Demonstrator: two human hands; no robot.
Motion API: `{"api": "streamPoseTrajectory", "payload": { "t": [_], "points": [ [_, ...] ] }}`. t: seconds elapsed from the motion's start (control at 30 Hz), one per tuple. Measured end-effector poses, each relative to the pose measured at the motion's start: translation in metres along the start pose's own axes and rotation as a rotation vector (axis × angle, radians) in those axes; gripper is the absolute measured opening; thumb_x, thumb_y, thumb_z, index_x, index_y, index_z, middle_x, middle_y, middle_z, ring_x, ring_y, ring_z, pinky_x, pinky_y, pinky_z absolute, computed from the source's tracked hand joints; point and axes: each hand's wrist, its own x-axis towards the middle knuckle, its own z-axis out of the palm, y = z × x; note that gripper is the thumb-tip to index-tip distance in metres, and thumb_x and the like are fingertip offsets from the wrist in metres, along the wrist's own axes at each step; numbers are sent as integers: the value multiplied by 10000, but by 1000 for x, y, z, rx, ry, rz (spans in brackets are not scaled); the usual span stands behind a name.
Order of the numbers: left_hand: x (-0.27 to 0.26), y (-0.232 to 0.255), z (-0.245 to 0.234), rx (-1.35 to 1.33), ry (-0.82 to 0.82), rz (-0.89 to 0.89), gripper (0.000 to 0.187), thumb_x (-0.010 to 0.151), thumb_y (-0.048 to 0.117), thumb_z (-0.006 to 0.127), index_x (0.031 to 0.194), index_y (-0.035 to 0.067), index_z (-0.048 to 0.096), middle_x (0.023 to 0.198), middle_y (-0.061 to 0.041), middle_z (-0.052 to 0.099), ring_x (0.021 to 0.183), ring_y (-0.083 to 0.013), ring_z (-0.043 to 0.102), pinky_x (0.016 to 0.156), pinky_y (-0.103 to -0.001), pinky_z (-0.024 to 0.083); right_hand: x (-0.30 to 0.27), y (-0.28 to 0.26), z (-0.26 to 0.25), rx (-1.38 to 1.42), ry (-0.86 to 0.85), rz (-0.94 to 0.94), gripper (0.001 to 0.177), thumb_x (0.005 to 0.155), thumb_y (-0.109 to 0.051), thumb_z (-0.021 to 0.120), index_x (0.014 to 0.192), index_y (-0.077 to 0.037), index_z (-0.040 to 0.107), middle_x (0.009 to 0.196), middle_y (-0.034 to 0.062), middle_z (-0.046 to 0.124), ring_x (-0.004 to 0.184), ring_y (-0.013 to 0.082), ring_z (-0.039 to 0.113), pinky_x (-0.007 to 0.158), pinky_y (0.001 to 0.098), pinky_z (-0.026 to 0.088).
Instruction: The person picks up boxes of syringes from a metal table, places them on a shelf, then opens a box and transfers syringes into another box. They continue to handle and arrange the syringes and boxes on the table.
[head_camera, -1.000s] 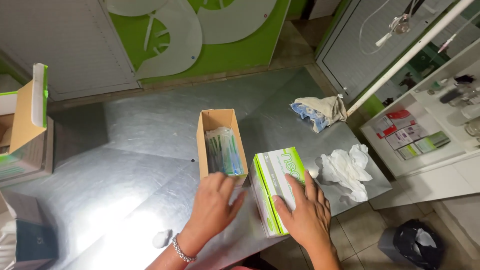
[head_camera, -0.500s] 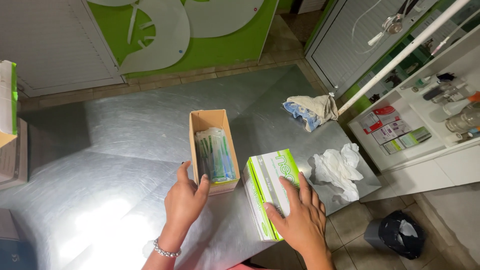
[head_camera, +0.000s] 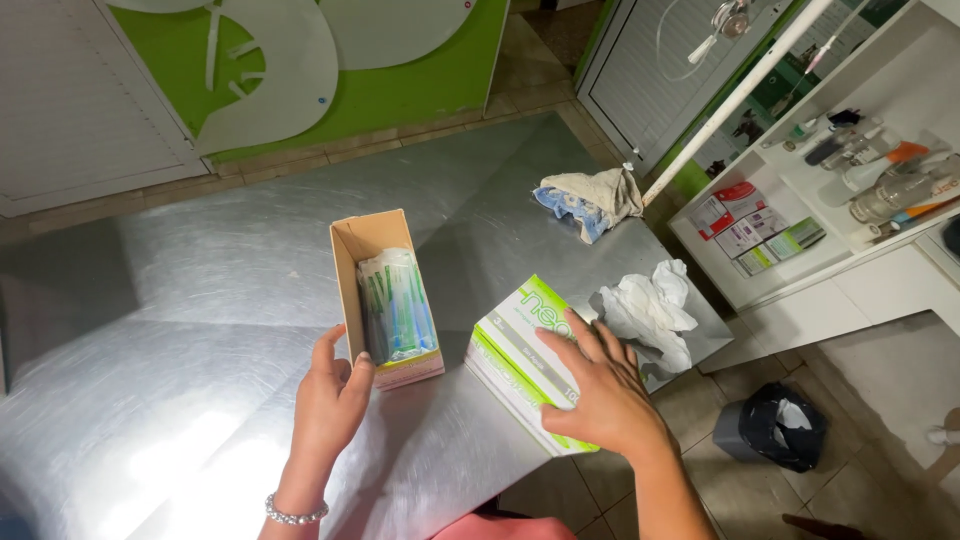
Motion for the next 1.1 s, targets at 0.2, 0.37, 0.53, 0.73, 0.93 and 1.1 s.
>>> {"api": "streamPoseTrajectory", "payload": {
  "t": [0.2, 0.37, 0.53, 0.73, 0.93, 1.1],
  "points": [
    [-1, 3, 2, 23, -18, 33, 598, 942, 419, 492, 1479, 163, 429, 567, -1, 466, 576, -177, 486, 590, -358, 399, -4, 19, -10, 19, -89, -146, 782, 699, -53, 561, 1372, -442, 648, 1727, 19, 65, 1593, 328, -77, 1213, 647, -79],
    [-3, 7, 2, 58, -39, 25, 651, 942, 480, 492, 1502, 158, 411, 592, -10, 509, 611, -186, 527, 619, -359, 424, -7, 46, 2, 17, 87, -327, 525, 828, 30, 575, 848, -391, 888, 1657, 38, 267, 1547, 398, 102, 1197, 685, -55],
    [-7, 15, 7, 118, -59, -27, 742, 920, 565, 480, 1533, 155, 389, 635, -28, 569, 653, -213, 592, 637, -377, 449, -16, 67, 29, 65, 293, -418, 390, 824, 38, 666, 697, -298, 818, 1497, 71, 513, 1471, 383, 349, 1207, 683, 10],
    [-16, 28, 43, 358, 503, 911, 581, 933, 169, 664, 1409, -111, 485, 1105, -244, 633, 897, -420, 635, 748, -498, 514, -27, 84, 24, 198, 397, -354, 203, 916, -83, 620, 1113, -117, 583, 1460, 85, 553, 1469, 325, 424, 1229, 582, 182],
    [-39, 49, 110, 410, -41, 1323, 269, 959, 205, 644, 1200, 88, 653, 1024, -113, 610, 860, -344, 552, 693, -451, 438, -6, 65, -34, -38, 54, -155, 875, 760, -297, 775, 1545, -305, 388, 1713, 105, 107, 1584, 328, -46, 1235, 545, -41],
    [-46, 45, 120, 366, 57, 1364, 233, 948, 118, 646, 1172, 56, 651, 1114, -146, 630, 896, -356, 591, 726, -442, 476, 18, 48, -55, -183, -265, -20, 1244, 696, -580, 801, 1649, -243, 76, 1736, 61, 34, 1603, 237, 6, 1251, 515, 85]
  ]
}}
